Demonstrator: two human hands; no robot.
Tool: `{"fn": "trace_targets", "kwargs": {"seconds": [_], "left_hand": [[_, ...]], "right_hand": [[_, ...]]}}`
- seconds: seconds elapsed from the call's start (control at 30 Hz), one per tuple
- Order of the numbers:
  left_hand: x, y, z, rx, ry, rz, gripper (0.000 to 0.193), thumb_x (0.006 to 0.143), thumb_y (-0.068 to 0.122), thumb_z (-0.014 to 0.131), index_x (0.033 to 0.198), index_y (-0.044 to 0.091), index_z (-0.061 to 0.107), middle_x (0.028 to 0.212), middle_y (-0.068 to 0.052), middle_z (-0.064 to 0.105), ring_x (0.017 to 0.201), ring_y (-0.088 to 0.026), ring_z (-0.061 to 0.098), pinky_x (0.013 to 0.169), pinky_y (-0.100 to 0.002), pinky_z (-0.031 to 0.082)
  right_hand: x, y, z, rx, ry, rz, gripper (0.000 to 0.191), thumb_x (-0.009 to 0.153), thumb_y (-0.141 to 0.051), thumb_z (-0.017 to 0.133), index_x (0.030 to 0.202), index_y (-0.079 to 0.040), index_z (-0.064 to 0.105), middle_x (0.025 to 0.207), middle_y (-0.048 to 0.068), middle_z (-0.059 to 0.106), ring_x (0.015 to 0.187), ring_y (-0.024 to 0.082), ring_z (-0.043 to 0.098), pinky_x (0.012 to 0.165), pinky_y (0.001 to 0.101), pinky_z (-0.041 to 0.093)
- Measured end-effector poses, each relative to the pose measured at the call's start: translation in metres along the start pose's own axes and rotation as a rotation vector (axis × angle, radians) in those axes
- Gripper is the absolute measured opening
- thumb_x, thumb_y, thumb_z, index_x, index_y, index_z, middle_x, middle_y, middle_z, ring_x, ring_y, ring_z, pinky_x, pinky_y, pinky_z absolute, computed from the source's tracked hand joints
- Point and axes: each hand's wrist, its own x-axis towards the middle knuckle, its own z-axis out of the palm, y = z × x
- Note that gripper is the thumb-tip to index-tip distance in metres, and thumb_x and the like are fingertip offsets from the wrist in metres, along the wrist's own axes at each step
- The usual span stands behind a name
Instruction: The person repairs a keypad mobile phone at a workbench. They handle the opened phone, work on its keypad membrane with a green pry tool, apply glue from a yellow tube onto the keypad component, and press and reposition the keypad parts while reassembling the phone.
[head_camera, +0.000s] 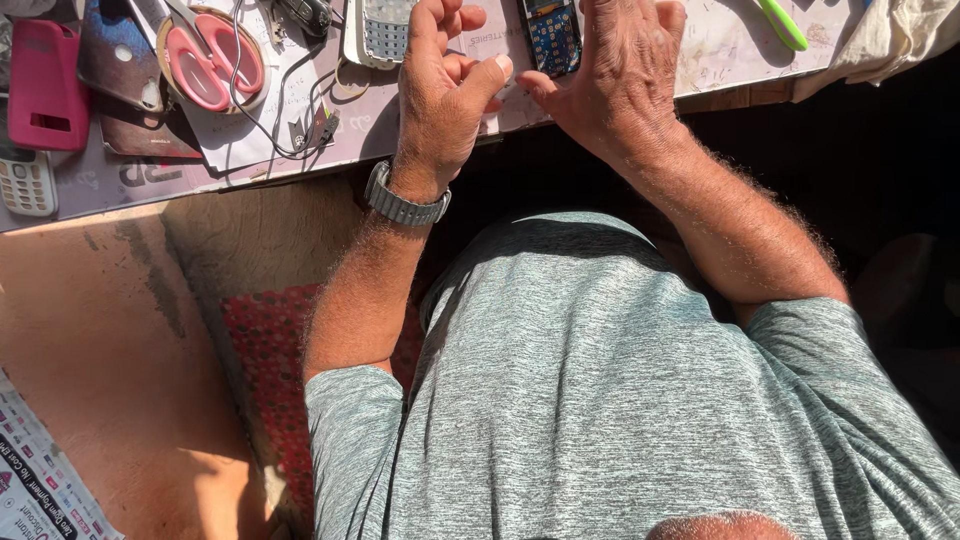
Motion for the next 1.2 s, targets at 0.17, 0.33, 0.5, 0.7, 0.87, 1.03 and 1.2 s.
{"fn": "trace_targets", "kwargs": {"seconds": [0.17,0.33,0.5,0.7,0.87,1.03,1.2], "left_hand": [[0.001,-0.003,0.010,-0.037,0.002,0.009,0.065,0.097,0.010,0.074,0.149,0.003,0.035,0.142,-0.020,0.054,0.093,-0.011,0.068,0.070,-0.027,0.065],[0.005,-0.003,0.019,-0.023,0.027,-0.049,0.072,0.096,0.014,0.074,0.150,0.001,0.029,0.140,-0.023,0.058,0.102,-0.017,0.075,0.076,-0.028,0.069],[0.003,0.001,0.028,-0.358,0.023,-0.111,0.073,0.095,0.012,0.068,0.152,0.001,0.022,0.141,-0.025,0.057,0.112,-0.022,0.074,0.084,-0.034,0.069],[-0.033,0.020,0.023,-0.628,-0.188,0.008,0.072,0.101,0.008,0.072,0.156,0.008,0.025,0.150,-0.019,0.050,0.127,-0.021,0.062,0.101,-0.037,0.062],[-0.055,0.037,0.027,-0.737,-0.370,0.109,0.073,0.106,0.004,0.075,0.160,0.014,0.028,0.158,-0.014,0.044,0.140,-0.021,0.052,0.115,-0.040,0.056],[-0.067,0.055,0.031,-0.830,-0.411,0.044,0.074,0.107,0.002,0.076,0.162,0.016,0.028,0.156,-0.014,0.044,0.144,-0.023,0.048,0.120,-0.041,0.052],[-0.067,0.069,0.028,-0.835,-0.485,0.042,0.074,0.108,0.003,0.076,0.163,0.017,0.028,0.157,-0.012,0.046,0.145,-0.020,0.048,0.122,-0.038,0.050]], "right_hand": [[0.004,-0.001,0.007,-0.027,-0.015,0.076,0.078,0.078,-0.031,0.093,0.133,-0.006,0.043,0.110,0.009,0.056,0.108,0.027,0.056,0.094,0.0497,0.037],[0.005,0.009,0.004,0.031,0.077,0.019,0.080,0.079,-0.020,0.090,0.136,-0.008,0.037,0.107,0.005,0.060,0.094,0.018,0.060,0.103,0.0470,0.040],[-0.003,0.008,-0.011,0.045,0.164,-0.077,0.104,0.079,-0.015,0.091,0.153,-0.005,0.018,0.110,0.003,0.066,0.085,0.013,0.062,0.103,0.0443,0.036],[-0.013,-0.021,-0.055,0.165,0.119,-0.158,0.109,0.084,-0.015,0.100,0.154,-0.008,0.017,0.113,0.011,0.067,0.091,0.019,0.066,0.089,0.0409,0.045],[-0.016,-0.041,-0.087,0.429,0.029,-0.110,0.109,0.085,-0.015,0.098,0.155,-0.013,0.014,0.117,0.023,0.064,0.102,0.025,0.073,0.073,0.0269,0.057],[-0.020,-0.049,-0.102,0.348,0.044,-0.179,0.115,0.080,-0.023,0.103,0.151,-0.012,0.013,0.115,0.021,0.068,0.095,0.024,0.072,0.070,0.0283,0.052],[-0.013,-0.057,-0.116,0.134,0.092,-0.232,0.113,0.074,-0.032,0.099,0.147,-0.009,0.016,0.107,0.018,0.069,0.090,0.022,0.071,0.080,0.0395,0.051]]}}
